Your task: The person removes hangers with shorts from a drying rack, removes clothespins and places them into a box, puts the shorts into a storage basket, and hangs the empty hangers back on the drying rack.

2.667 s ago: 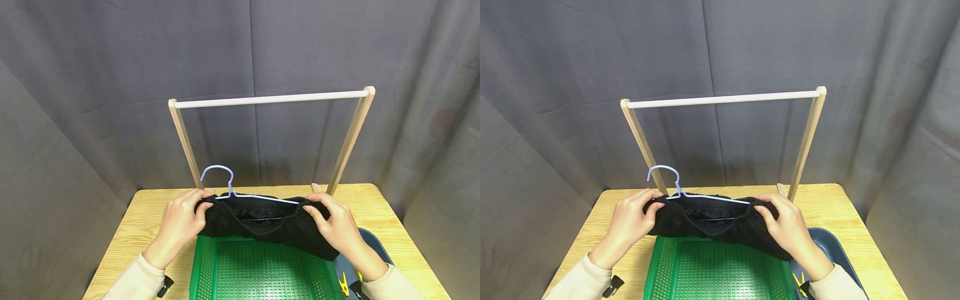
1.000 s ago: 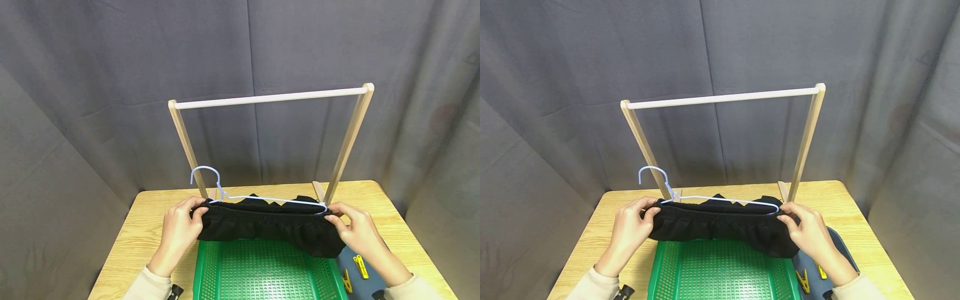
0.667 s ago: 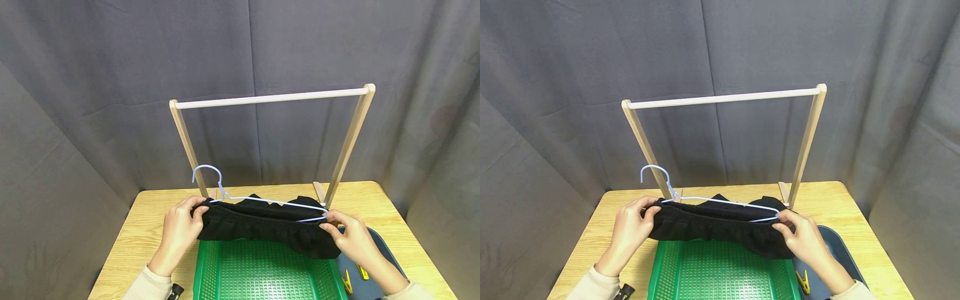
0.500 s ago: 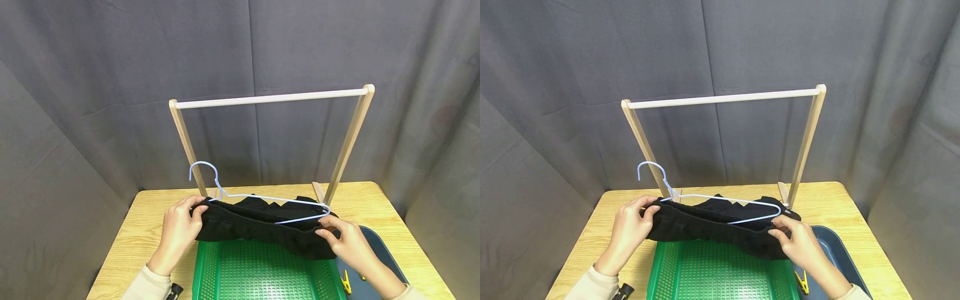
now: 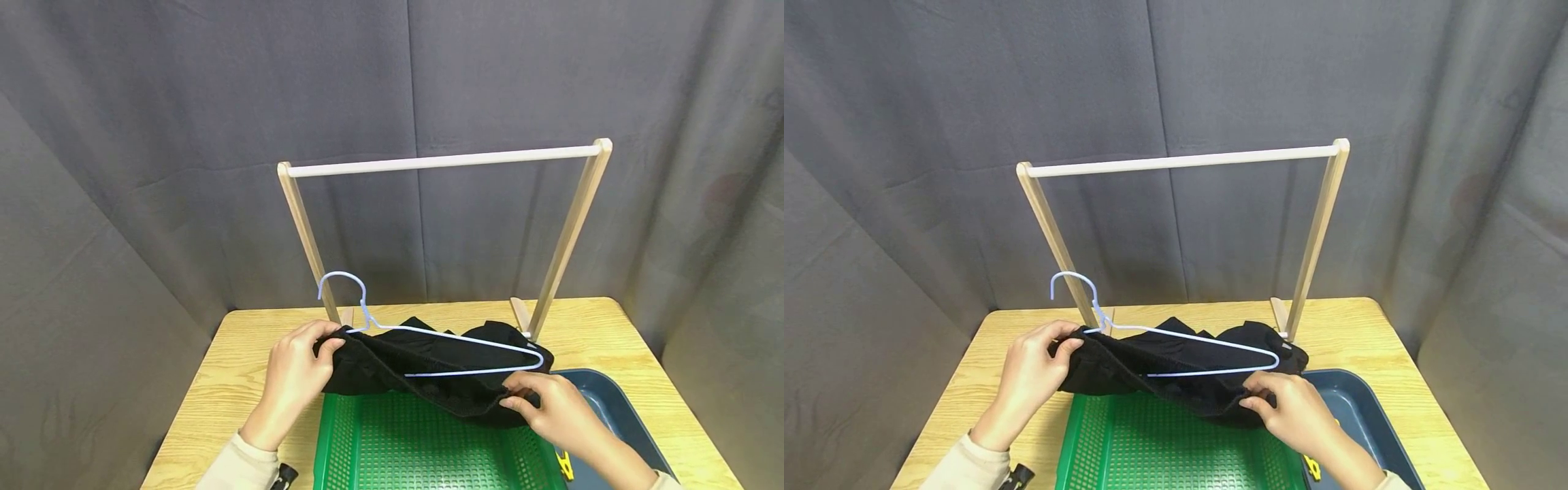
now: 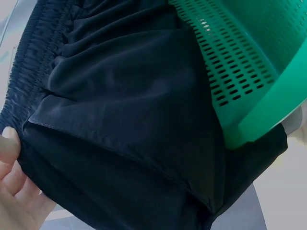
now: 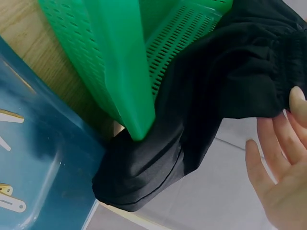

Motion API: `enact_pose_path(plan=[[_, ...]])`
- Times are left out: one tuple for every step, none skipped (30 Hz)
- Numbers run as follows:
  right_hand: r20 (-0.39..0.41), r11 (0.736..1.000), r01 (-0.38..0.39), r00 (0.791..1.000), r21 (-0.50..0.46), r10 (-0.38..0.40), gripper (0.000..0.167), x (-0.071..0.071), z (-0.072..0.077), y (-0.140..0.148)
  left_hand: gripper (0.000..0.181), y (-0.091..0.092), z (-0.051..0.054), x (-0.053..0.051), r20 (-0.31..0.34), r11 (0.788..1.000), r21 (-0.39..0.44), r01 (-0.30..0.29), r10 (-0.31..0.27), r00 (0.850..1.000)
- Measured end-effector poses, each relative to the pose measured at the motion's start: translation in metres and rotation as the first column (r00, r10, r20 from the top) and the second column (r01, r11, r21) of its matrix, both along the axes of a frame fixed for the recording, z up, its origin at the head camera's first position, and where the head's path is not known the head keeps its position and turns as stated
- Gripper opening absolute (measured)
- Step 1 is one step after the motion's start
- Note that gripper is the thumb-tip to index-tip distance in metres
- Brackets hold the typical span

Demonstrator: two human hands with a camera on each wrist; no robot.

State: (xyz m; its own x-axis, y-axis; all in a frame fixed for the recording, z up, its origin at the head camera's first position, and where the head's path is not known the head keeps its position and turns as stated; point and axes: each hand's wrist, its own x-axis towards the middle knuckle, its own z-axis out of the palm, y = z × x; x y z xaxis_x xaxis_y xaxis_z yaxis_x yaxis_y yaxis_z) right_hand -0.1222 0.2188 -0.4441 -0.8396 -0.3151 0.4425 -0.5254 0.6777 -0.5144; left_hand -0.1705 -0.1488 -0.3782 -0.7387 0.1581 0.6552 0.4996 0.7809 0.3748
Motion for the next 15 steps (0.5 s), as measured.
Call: enact_pose_path(plan=[[0.007, 1.0, -0.024, 1.0, 0.005, 0.024, 0.019, 0.0003, -0.0003, -0.0002, 0.018, 0.0002, -0.0002, 0.0, -0.001, 1.0, -0.005, 0.001, -0.001, 1.0], [0.015, 0.999, -0.05, 0.999, 0.009, 0.05, 0.019, 0.0006, -0.0008, -0.0003, 0.018, 0.0006, -0.0003, 0.0, 0.0, 1.0, -0.009, 0.0, 0.0, 1.0], [0.025, 0.997, -0.075, 0.997, 0.009, 0.075, 0.018, 0.0009, -0.0012, -0.0004, 0.018, 0.001, -0.0007, 0.0, 0.003, 1.0, -0.012, -0.002, 0.002, 1.0], [0.037, 0.995, -0.096, 0.995, 0.008, 0.095, 0.017, 0.0011, -0.0015, -0.0008, 0.018, 0.0015, -0.001, 0.0001, 0.007, 1.0, -0.015, -0.005, 0.005, 1.0], [0.048, 0.994, -0.113, 0.993, 0.009, 0.112, 0.017, 0.0014, -0.002, -0.0013, 0.018, 0.002, -0.0012, 0.0001, 0.011, 1.0, -0.016, -0.007, 0.007, 1.0], [0.066, 0.992, -0.129, 0.99, 0.008, 0.128, 0.016, 0.0015, -0.0025, -0.0017, 0.018, 0.0027, -0.0012, 0.0002, 0.016, 1.0, -0.015, -0.008, 0.008, 1.0], [0.085, 0.99, -0.144, 0.986, 0.007, 0.143, 0.015, 0.0016, -0.0027, -0.0021, 0.018, 0.0035, -0.0009, 0.0002, 0.021, 1.0, -0.016, -0.01, 0.011, 1.0], [0.103, 0.988, -0.154, 0.983, 0.008, 0.153, 0.014, 0.0017, -0.003, -0.0025, 0.018, 0.0044, -0.0004, 0.0004, 0.029, 1.0, -0.015, -0.011, 0.012, 1.0], [0.118, 0.987, -0.161, 0.98, 0.01, 0.159, 0.014, 0.0018, -0.0034, -0.0029, 0.018, 0.0052, -0.0001, 0.0006, 0.04, 1.0, -0.014, -0.012, 0.013, 0.999], [0.125, 0.986, -0.166, 0.979, 0.014, 0.163, 0.014, 0.0018, -0.0039, -0.0032, 0.017, 0.0059, 0.0003, 0.0009, 0.051, 1.0, -0.013, -0.015, 0.015, 0.999], [0.128, 0.985, -0.172, 0.977, 0.018, 0.168, 0.014, 0.0019, -0.0046, -0.0034, 0.017, 0.0066, 0.0006, 0.0012, 0.063, 1.0, -0.012, -0.016, 0.016, 0.998], [0.127, 0.984, -0.176, 0.977, 0.02, 0.173, 0.015, 0.0019, -0.0052, -0.0036, 0.017, 0.0074, 0.0011, 0.0015, 0.073, 1.0, -0.011, -0.016, 0.017, 0.997], [0.119, 0.983, -0.18, 0.977, 0.021, 0.176, 0.016, 0.002, -0.0057, -0.0037, 0.017, 0.0081, 0.0013, 0.0019, 0.086, 1.0, -0.013, -0.018, 0.019, 0.996], [0.104, 0.983, -0.181, 0.979, 0.024, 0.178, 0.017, 0.002, -0.0065, -0.0038, 0.017, 0.0087, 0.0014, 0.0022, 0.096, 1.0, -0.014, -0.02, 0.021, 0.995], [0.086, 0.983, -0.182, 0.98, 0.026, 0.179, 0.019, 0.002, -0.0072, -0.0039, 0.017, 0.0092, 0.0016, 0.0025, 0.105, 1.0, -0.015, -0.021, 0.023, 0.994]])
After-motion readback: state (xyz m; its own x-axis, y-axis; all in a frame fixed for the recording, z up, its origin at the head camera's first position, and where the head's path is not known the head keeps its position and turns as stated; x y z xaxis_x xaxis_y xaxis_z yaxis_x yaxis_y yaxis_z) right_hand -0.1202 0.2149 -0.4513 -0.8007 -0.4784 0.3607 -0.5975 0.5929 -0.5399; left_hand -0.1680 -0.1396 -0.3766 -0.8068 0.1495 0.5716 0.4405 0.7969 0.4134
